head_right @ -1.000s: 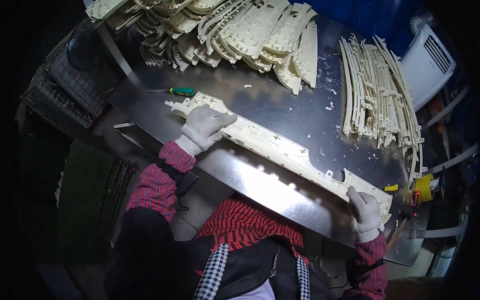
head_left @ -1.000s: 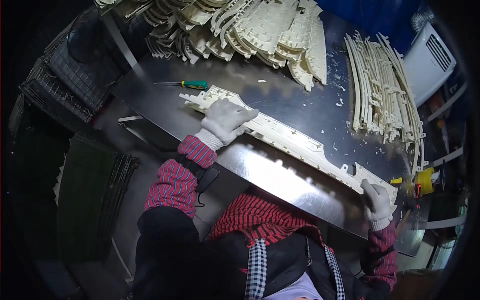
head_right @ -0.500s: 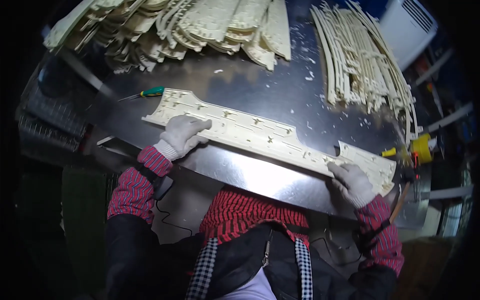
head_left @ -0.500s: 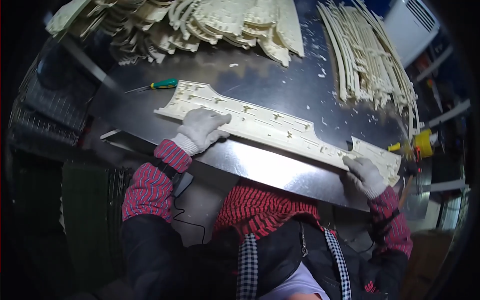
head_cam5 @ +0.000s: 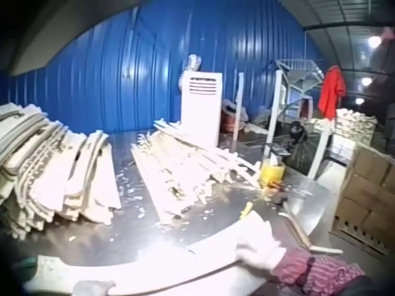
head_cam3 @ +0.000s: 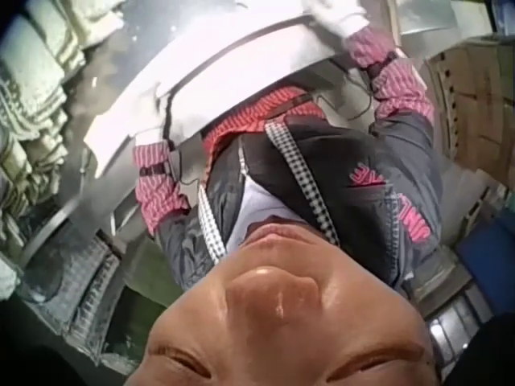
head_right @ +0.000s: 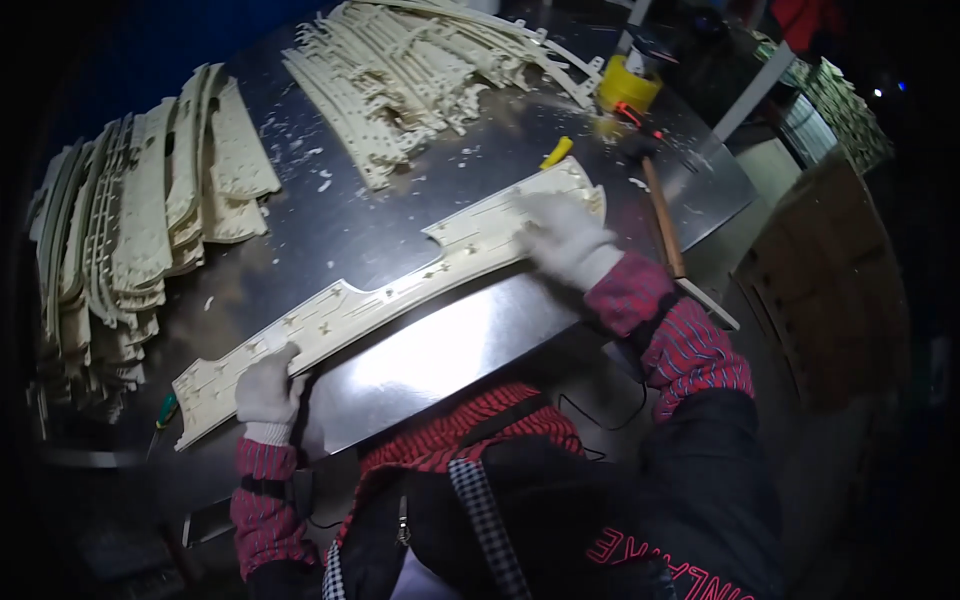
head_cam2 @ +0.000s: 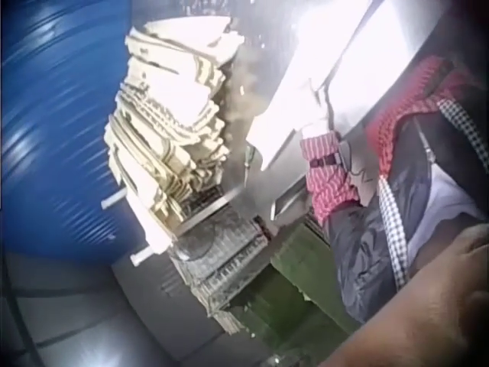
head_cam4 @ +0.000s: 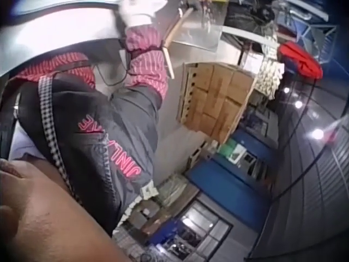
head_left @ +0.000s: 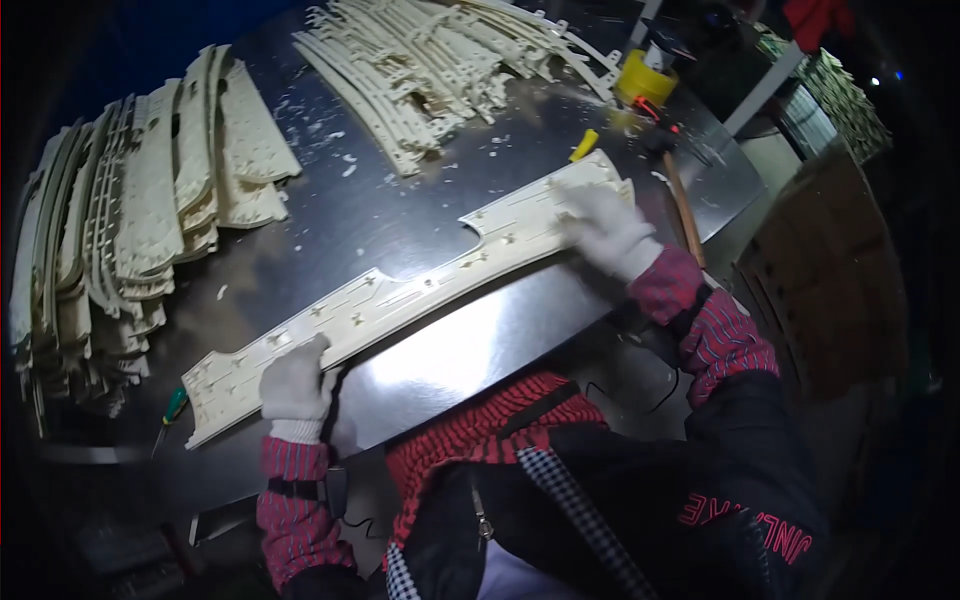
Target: The person strikes plastic parts with a mallet and trims them with a knife before stacking them, then repeats the process with a different plastic component using a hand tool to scrape its edges.
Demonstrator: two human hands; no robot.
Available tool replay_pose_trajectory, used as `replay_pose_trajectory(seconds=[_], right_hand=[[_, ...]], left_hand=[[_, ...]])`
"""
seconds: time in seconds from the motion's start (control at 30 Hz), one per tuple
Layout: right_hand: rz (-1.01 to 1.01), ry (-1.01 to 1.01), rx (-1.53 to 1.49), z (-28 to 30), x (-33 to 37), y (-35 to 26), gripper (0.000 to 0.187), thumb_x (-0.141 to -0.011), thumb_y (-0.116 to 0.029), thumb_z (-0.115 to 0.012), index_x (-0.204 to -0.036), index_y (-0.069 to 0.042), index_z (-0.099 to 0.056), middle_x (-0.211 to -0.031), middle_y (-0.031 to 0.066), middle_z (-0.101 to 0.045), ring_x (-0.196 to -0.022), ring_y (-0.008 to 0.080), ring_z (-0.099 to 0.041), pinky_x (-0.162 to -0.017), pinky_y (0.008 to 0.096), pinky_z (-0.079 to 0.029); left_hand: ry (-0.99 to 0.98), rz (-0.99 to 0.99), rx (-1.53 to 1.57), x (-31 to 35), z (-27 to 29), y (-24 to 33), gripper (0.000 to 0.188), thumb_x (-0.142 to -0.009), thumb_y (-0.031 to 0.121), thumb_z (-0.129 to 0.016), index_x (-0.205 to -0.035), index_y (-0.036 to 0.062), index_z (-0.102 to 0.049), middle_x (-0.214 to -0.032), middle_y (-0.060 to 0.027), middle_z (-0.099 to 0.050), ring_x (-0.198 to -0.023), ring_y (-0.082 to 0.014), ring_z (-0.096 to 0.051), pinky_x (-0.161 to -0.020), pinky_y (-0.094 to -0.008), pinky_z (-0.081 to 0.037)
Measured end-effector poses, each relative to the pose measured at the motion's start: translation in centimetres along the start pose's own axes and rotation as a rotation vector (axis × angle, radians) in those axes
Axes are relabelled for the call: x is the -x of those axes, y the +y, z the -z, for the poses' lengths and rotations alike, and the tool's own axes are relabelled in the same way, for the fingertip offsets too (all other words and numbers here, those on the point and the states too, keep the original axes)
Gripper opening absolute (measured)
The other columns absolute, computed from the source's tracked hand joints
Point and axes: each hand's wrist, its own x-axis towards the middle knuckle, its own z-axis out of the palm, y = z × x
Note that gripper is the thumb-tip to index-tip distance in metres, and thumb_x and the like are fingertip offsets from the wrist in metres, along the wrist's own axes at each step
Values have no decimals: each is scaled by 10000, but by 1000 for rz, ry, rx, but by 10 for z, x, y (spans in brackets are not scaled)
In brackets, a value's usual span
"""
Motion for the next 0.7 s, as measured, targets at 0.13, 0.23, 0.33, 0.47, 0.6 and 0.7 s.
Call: replay_pose_trajectory(seconds=[0.13,0.23,0.33,0.47,0.6,0.7], right_hand=[[-692,318,496,44,74,110,515,-850,-328,-681,-1253,-12,-614,-1135,235,-654,-1051,403,-633,-930,453,-504],[-915,164,380,62,101,157,559,-832,-378,-678,-1256,-21,-602,-1063,220,-672,-1033,394,-648,-929,445,-505],[-1012,-72,-17,75,95,158,623,-828,-403,-672,-1299,-11,-560,-1024,204,-675,-1004,373,-664,-923,432,-510],[-817,195,-65,82,80,107,626,-836,-303,-684,-1356,3,-514,-1046,185,-682,-994,329,-670,-907,403,-522],[-646,290,-603,70,92,-5,597,-840,-84,-688,-1377,29,-451,-1016,163,-693,-850,301,-700,-732,402,-561],[-135,-81,109,23,138,-8,588,-875,-186,-678,-1393,-44,-439,-1018,200,-677,-853,376,-694,-736,460,-558]], left_hand=[[-21,7,-26,-2,7,0,384,-782,254,-745,-1140,144,-664,-919,-145,-697,-863,-367,-665,-737,-470,-522],[0,-14,-29,-5,0,-4,385,-786,266,-747,-1138,138,-660,-904,-143,-695,-844,-367,-665,-721,-471,-521],[55,-56,-57,-6,-2,-5,390,-790,279,-755,-1135,130,-650,-870,-140,-690,-806,-363,-668,-688,-470,-518],[-39,33,-26,-9,-1,-7,401,-811,282,-723,-1174,122,-671,-938,-162,-698,-877,-382,-664,-747,-471,-526],[26,-12,-7,-1,-1,-13,406,-816,291,-723,-1176,111,-669,-937,-172,-698,-883,-379,-667,-740,-471,-527],[-97,17,-5,-17,-1,-7,402,-820,287,-721,-1175,106,-666,-935,-175,-699,-887,-380,-667,-738,-471,-527]])
